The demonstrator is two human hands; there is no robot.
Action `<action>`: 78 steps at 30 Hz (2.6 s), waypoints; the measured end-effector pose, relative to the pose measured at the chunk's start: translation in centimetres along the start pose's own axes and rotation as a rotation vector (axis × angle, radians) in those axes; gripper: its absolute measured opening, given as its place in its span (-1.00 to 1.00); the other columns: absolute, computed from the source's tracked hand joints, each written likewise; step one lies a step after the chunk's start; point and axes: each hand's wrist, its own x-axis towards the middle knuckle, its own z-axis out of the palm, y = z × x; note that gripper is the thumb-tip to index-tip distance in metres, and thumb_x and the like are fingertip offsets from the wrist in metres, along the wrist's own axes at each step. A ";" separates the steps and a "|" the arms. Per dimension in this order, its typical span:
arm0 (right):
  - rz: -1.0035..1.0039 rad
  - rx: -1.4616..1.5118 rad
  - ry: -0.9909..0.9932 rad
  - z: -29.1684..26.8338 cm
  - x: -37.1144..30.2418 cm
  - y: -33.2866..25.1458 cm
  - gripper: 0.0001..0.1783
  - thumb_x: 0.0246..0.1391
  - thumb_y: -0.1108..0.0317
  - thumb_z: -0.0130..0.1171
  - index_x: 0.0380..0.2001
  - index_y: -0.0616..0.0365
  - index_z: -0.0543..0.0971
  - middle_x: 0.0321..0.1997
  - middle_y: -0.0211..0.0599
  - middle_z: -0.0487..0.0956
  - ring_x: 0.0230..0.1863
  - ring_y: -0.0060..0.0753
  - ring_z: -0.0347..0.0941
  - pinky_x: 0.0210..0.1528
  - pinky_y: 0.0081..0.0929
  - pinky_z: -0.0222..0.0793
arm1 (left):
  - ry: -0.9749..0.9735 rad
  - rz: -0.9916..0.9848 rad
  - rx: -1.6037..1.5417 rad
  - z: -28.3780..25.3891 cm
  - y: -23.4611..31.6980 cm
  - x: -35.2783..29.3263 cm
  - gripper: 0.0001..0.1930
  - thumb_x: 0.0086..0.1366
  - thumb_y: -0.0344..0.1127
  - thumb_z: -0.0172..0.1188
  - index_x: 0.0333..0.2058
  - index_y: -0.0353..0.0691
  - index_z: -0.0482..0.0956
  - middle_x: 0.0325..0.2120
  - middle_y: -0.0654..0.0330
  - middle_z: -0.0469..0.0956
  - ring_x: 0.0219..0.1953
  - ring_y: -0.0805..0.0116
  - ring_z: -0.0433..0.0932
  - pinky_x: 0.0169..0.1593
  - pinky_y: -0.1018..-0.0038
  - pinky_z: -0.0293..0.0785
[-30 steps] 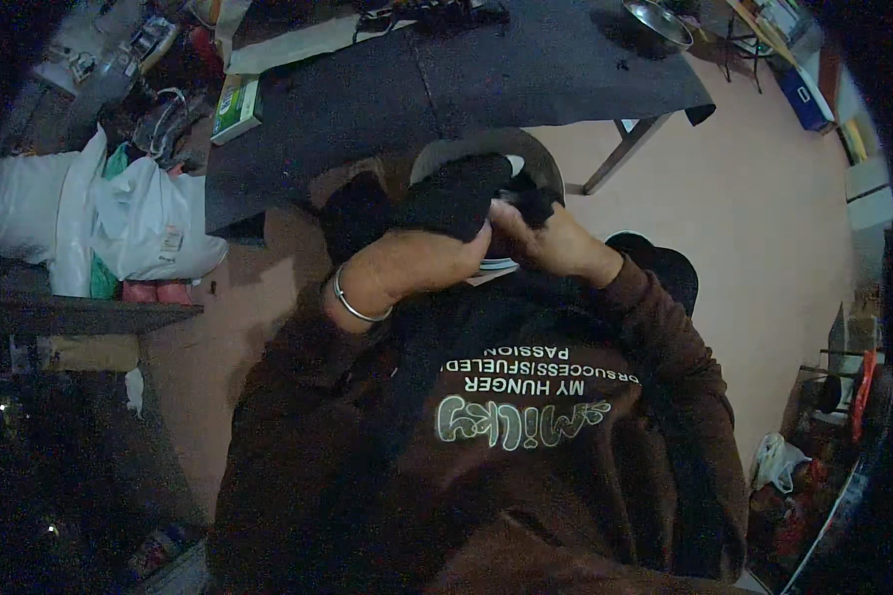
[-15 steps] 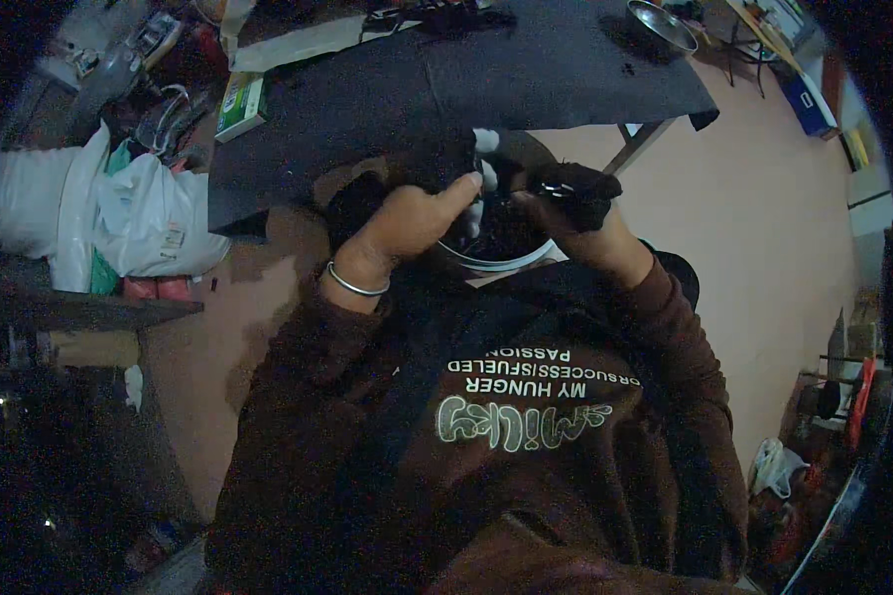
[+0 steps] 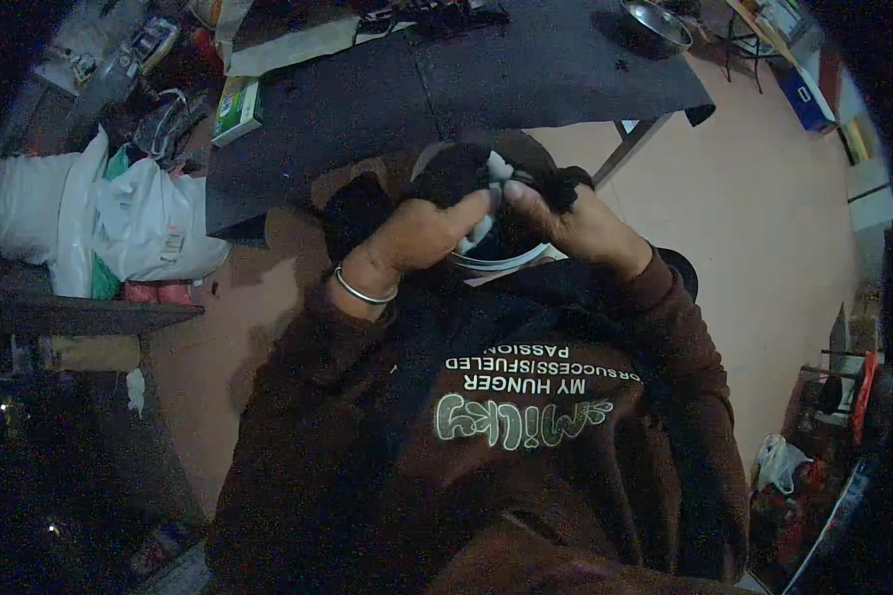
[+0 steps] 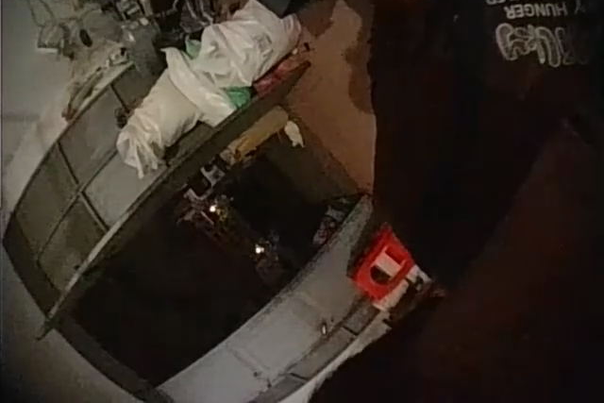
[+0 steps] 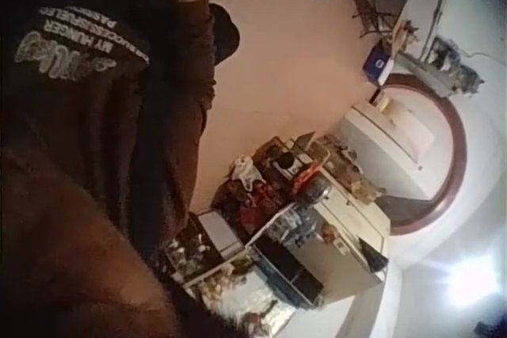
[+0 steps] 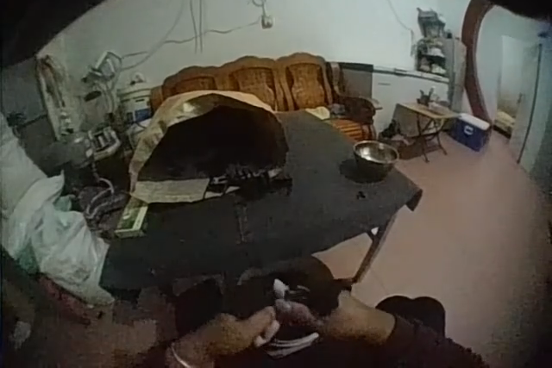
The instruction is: Assembling a mechanical component by fitting a fabric cover over a circular base.
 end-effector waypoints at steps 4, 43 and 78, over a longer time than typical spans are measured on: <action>0.140 -0.014 -0.159 0.0 -0.4 1.3 -0.66 0.03 0.16 -0.17 -0.35 0.25 0.36 -0.55 -0.34 0.39 -0.50 -0.57 0.27 -0.46 -0.58 0.23 | -0.040 0.049 0.073 0.4 -0.3 -0.2 -0.82 0.04 -0.39 -0.08 -0.35 -0.27 0.39 -0.35 0.00 0.39 -0.27 0.13 0.38 -0.15 0.34 0.26; 0.372 0.222 -0.201 0.2 -0.1 -0.5 -0.53 0.02 -0.01 -0.24 -0.66 0.17 0.38 -0.77 -0.48 0.30 -0.76 -0.67 0.16 -0.75 -0.72 0.02 | 0.042 0.089 -0.253 -0.5 1.0 0.9 -0.75 0.04 -0.43 -0.06 -0.25 -0.33 0.33 -0.35 0.09 0.41 -0.27 0.26 0.39 -0.15 0.41 0.27; 0.342 0.278 -0.290 -0.5 3.0 1.9 -0.63 0.04 0.12 -0.20 -0.51 0.22 0.41 -0.63 -0.42 0.39 -0.54 -0.56 0.28 -0.44 -0.54 0.24 | -0.219 0.254 1.072 -1.0 -0.5 2.3 -0.70 0.06 -0.37 -0.14 -0.26 -0.47 0.31 -0.31 -0.20 0.35 -0.22 0.02 0.36 -0.07 0.29 0.20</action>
